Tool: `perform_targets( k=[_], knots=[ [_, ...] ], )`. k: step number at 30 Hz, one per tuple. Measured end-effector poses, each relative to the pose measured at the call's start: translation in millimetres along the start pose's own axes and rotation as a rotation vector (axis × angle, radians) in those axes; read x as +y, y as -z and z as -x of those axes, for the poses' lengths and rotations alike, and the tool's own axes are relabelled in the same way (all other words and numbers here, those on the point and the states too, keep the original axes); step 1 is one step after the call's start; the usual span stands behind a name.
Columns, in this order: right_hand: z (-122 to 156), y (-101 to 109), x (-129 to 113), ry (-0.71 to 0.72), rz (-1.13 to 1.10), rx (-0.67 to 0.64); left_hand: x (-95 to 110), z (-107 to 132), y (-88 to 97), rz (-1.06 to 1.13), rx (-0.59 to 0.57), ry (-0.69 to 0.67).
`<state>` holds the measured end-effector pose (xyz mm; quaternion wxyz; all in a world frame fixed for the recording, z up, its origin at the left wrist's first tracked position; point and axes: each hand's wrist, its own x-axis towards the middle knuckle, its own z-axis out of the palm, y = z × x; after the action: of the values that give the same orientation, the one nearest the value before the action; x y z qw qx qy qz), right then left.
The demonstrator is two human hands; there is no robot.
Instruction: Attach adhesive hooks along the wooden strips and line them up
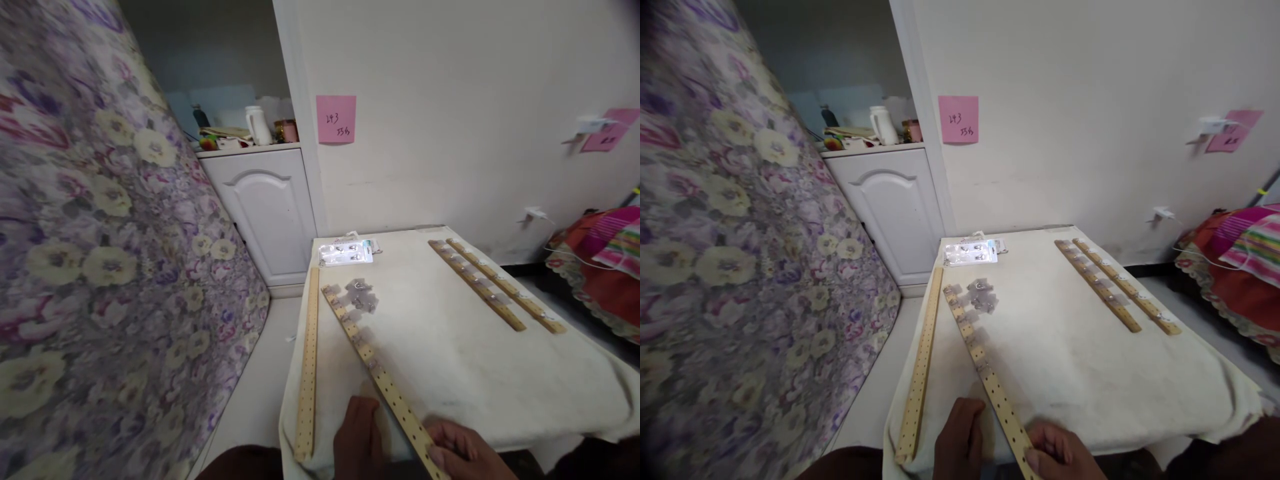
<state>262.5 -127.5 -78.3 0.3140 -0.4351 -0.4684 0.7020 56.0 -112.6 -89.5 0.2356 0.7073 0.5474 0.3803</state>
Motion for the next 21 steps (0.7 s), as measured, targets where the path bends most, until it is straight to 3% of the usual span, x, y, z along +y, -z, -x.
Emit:
perform_targets(
  k=[13,18,21],
  knots=[
    [-10,-10,-3,0.006,0.067,0.039,-1,-2,2.4,0.018,-0.036,-0.006],
    [-6,-11,9,-0.045,0.100,0.187,6,-1,5.1,0.033,-0.040,0.030],
    [-4,-9,21,-0.043,0.021,0.169,10,-2,6.6,0.054,-0.038,0.049]
  ],
)
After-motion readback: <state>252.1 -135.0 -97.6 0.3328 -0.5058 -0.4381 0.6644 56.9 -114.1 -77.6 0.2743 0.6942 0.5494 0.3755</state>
